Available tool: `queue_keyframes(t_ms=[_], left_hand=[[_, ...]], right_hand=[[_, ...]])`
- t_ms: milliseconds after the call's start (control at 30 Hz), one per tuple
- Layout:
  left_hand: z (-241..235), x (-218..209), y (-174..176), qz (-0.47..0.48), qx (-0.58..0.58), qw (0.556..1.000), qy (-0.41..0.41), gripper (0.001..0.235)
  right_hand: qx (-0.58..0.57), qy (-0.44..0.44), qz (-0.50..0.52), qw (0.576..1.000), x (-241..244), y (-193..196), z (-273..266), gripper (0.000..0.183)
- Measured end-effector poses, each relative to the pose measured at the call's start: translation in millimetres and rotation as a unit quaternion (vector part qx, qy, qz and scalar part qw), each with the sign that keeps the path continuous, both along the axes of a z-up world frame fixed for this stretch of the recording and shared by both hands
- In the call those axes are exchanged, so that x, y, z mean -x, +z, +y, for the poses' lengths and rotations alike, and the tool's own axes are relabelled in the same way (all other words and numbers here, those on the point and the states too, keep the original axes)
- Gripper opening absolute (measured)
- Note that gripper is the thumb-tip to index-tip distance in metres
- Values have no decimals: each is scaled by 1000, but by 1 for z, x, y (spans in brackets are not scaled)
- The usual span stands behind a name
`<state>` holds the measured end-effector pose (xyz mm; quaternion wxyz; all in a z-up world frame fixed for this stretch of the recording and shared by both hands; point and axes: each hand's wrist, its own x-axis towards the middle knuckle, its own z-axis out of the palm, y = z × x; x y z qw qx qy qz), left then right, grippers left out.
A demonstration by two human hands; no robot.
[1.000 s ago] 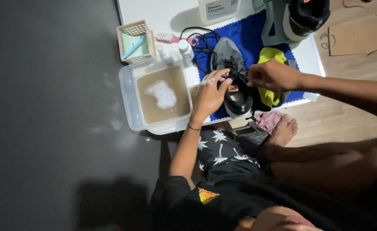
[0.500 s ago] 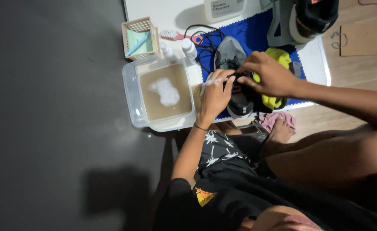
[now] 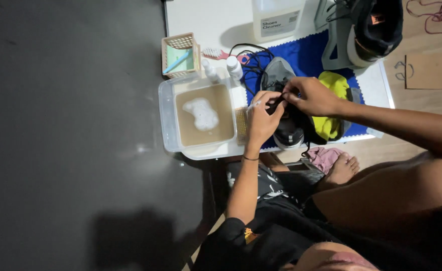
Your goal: The person washes shoelaces in a container of soapy water, wrings them out, and wipes them with a yellow cloth. They then re-lace the laces onto a grey sneaker, threading them through the eyelets and adjusting the fit.
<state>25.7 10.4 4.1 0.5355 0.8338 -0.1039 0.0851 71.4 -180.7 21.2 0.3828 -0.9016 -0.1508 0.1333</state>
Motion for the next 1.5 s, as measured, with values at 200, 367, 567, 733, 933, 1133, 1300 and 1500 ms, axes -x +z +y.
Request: queue_keyframes(t_ms=[200, 367, 567, 733, 933, 1133, 1300, 1500], left_hand=[[-9, 2, 5, 3, -40, 998, 53, 20], [-23, 6, -11, -14, -77, 995, 64, 23], [-7, 12, 10, -5, -79, 997, 3, 33], [-4, 15, -4, -4, -77, 995, 65, 36], [-3, 21, -10, -38, -24, 989, 139, 33], [-12, 26, -2, -119, 4, 981, 154, 32], [-14, 25, -4, -108, 28, 982, 154, 32], [-14, 27, 2, -132, 10, 980, 149, 28]], right_hand=[[-194, -141, 151, 959, -10, -52, 9, 15], [52, 11, 93, 994, -10, -5, 2, 25], [299, 103, -14, 948, -14, 19, 21, 22], [247, 89, -65, 963, -5, 13, 32, 14], [-196, -75, 74, 975, 14, -22, 27, 10], [-261, -103, 125, 952, 15, 26, 16, 15], [-214, -43, 37, 975, 13, 25, 2, 46], [-24, 12, -39, 999, 15, -8, -5, 25]])
